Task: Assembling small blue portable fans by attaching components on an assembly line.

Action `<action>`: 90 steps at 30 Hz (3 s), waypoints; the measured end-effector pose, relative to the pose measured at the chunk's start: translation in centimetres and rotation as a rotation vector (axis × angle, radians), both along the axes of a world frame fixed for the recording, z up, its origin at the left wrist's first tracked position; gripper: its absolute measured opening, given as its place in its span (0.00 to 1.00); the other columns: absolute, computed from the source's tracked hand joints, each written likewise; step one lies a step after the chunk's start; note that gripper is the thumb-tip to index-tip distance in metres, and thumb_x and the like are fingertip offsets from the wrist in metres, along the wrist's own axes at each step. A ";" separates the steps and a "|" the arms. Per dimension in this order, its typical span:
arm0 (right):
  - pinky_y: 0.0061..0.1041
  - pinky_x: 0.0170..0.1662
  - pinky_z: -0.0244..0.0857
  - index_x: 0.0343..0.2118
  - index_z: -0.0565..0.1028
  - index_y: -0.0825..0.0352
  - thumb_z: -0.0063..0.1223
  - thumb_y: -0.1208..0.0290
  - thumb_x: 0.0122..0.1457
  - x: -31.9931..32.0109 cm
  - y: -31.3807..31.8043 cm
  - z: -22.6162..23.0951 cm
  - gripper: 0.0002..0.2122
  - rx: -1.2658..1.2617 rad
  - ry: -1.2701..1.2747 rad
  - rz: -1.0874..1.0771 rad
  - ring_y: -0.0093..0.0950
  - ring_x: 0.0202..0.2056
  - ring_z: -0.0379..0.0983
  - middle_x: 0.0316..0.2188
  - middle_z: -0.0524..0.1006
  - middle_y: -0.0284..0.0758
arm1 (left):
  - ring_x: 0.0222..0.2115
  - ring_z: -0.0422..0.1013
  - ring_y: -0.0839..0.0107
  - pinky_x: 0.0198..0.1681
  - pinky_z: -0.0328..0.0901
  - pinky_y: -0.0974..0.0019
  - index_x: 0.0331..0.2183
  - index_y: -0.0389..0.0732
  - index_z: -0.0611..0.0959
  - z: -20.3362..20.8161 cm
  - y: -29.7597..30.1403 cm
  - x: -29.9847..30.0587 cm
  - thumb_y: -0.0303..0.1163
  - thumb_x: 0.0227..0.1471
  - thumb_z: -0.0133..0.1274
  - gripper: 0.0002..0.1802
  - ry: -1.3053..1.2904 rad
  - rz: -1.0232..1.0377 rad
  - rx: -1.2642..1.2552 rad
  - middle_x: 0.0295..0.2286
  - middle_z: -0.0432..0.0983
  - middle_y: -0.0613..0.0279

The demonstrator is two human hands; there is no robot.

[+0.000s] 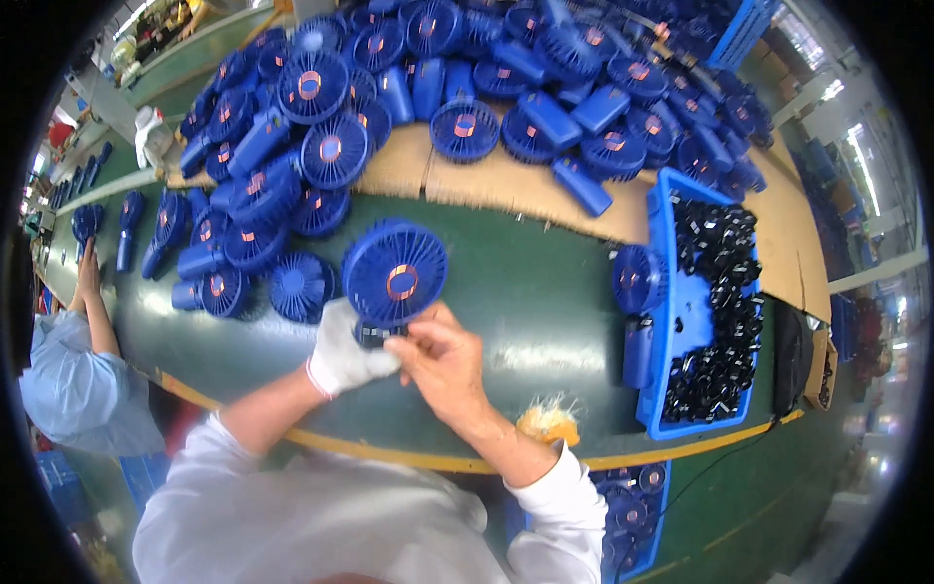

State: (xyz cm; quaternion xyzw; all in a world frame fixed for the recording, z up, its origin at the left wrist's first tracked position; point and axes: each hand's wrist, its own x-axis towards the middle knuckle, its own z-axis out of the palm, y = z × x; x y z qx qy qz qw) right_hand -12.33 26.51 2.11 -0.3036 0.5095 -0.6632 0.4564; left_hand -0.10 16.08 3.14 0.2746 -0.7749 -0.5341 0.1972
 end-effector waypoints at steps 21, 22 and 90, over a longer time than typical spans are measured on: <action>0.22 0.16 0.65 0.24 0.72 0.80 0.42 0.52 0.65 -0.9 -0.5 -0.6 0.28 0.106 -0.119 0.010 0.26 0.16 0.70 0.34 0.69 0.39 | 0.19 0.72 0.72 0.24 0.67 0.69 0.32 0.36 0.78 -0.9 0.2 -0.6 0.58 0.61 0.28 0.35 0.091 -0.154 0.722 0.21 0.75 0.60; 0.23 0.13 0.64 0.25 0.72 0.81 0.47 0.54 0.63 -1.0 -0.5 -0.8 0.26 0.076 -0.161 0.005 0.25 0.16 0.70 0.38 0.67 0.39 | 0.19 0.72 0.72 0.24 0.67 0.70 0.31 0.36 0.78 -1.1 0.2 -0.6 0.61 0.61 0.27 0.39 0.149 -0.167 0.801 0.21 0.75 0.60; 0.14 0.23 0.57 0.57 0.62 0.75 0.58 0.79 0.56 -15.6 11.8 4.4 0.27 -0.114 0.783 -0.961 0.14 0.25 0.64 0.26 0.67 0.26 | 0.29 0.75 0.56 0.29 0.68 0.55 0.25 0.40 0.81 0.8 -2.5 3.7 0.60 0.44 0.55 0.29 -0.398 -0.060 -0.889 0.24 0.77 0.54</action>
